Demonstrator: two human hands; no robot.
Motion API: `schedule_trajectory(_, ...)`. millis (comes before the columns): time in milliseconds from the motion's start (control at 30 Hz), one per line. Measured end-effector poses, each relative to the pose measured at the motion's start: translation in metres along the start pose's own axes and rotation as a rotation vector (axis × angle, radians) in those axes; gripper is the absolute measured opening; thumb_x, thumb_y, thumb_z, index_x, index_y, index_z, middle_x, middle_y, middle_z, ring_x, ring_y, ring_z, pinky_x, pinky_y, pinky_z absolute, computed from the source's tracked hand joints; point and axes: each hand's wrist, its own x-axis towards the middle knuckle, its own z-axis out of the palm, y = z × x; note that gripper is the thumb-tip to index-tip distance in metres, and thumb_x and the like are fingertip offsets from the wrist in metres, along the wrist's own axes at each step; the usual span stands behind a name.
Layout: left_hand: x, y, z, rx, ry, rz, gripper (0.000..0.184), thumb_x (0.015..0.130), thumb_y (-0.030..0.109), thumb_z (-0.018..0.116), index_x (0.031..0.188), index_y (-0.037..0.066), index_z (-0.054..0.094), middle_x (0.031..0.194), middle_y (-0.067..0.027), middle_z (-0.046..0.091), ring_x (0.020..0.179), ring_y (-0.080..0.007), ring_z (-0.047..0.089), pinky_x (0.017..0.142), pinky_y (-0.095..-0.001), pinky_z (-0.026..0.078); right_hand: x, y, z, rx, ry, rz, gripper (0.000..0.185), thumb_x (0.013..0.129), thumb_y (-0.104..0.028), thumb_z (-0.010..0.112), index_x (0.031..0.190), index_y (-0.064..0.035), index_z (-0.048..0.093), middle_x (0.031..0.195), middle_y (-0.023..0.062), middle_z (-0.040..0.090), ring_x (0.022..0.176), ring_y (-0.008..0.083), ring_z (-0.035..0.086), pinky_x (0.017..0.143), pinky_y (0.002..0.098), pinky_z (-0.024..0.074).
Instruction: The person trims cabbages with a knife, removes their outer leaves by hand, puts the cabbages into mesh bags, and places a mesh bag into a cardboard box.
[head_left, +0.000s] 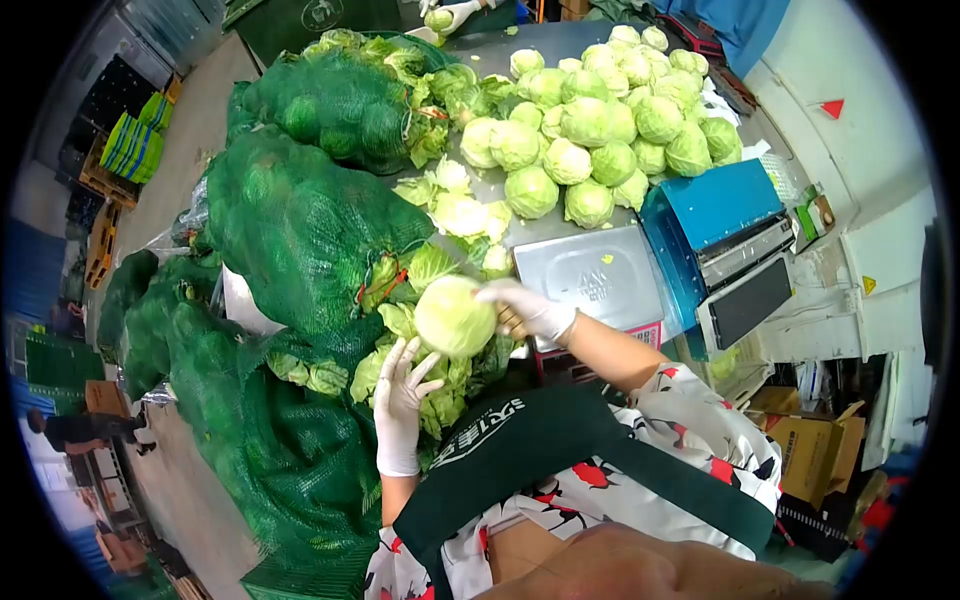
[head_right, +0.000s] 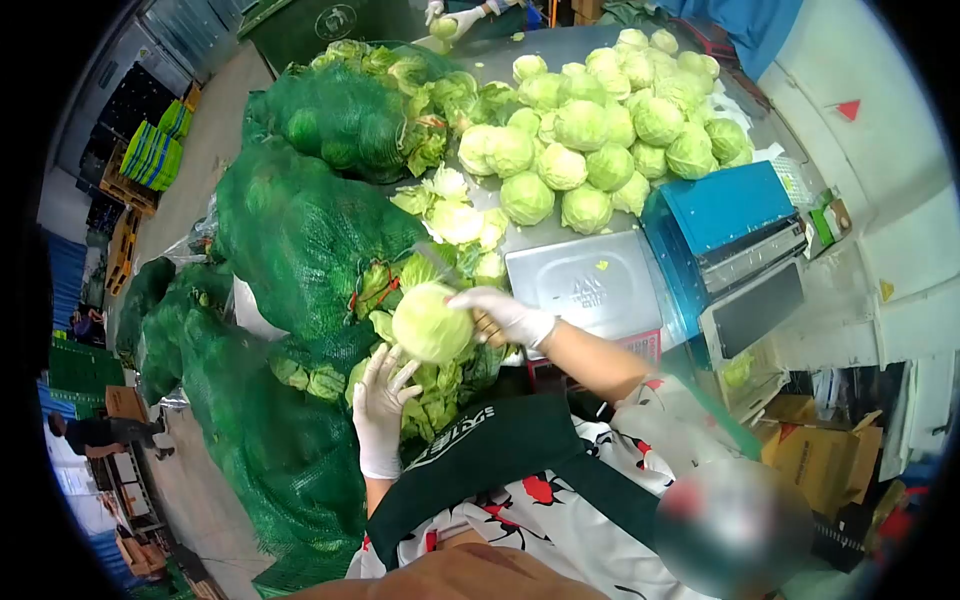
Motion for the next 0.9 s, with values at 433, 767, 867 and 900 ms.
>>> schedule_trajectory(433,0.001,0.037,-0.095,0.418,0.749,0.148,0.044,0.101,0.024,0.055,0.138,0.0,0.052,0.129,-0.0126,0.062,0.114,-0.0224,0.064,0.087,-0.0321,0.054,0.023,-0.338,-0.379,-1.28,1.289,-0.882,0.037,0.093,-0.037,0.063,0.118,-0.01,0.065,0.092,0.0108,0.067,0.079,0.0266,0.062,0.074,0.0394,0.0505)
schedule_trajectory(767,0.021,0.038,-0.259,0.738,1.105,0.046,0.06,0.093,0.029,0.068,0.138,-0.006,0.051,0.114,-0.0128,0.07,0.09,-0.0157,0.068,0.072,-0.0287,0.056,0.039,-0.414,-0.437,-1.512,1.551,-0.207,0.085,0.083,-0.075,0.053,0.109,0.0046,0.071,0.11,0.0282,0.068,0.105,0.0413,0.065,0.091,0.0464,0.0488)
schedule_trajectory(867,0.042,0.042,-0.32,1.152,1.14,0.088,0.06,0.084,0.034,0.072,0.126,-0.006,0.061,0.114,-0.0231,0.07,0.105,-0.0313,0.069,0.091,-0.0373,0.053,0.039,-0.415,-0.421,-1.514,1.601,-0.341,0.08,0.087,-0.07,0.053,0.114,0.0026,0.069,0.111,0.0261,0.069,0.106,0.0416,0.064,0.092,0.0467,0.0477)
schedule_trajectory(900,0.052,0.06,-0.304,1.264,1.14,-0.003,0.062,0.081,0.038,0.073,0.124,-0.006,0.062,0.113,-0.0243,0.07,0.108,-0.037,0.066,0.097,-0.0387,0.05,0.041,-0.413,-0.407,-1.513,1.563,-0.418,0.078,0.087,-0.069,0.053,0.115,0.0021,0.069,0.112,0.0252,0.069,0.106,0.0414,0.064,0.092,0.0466,0.0472)
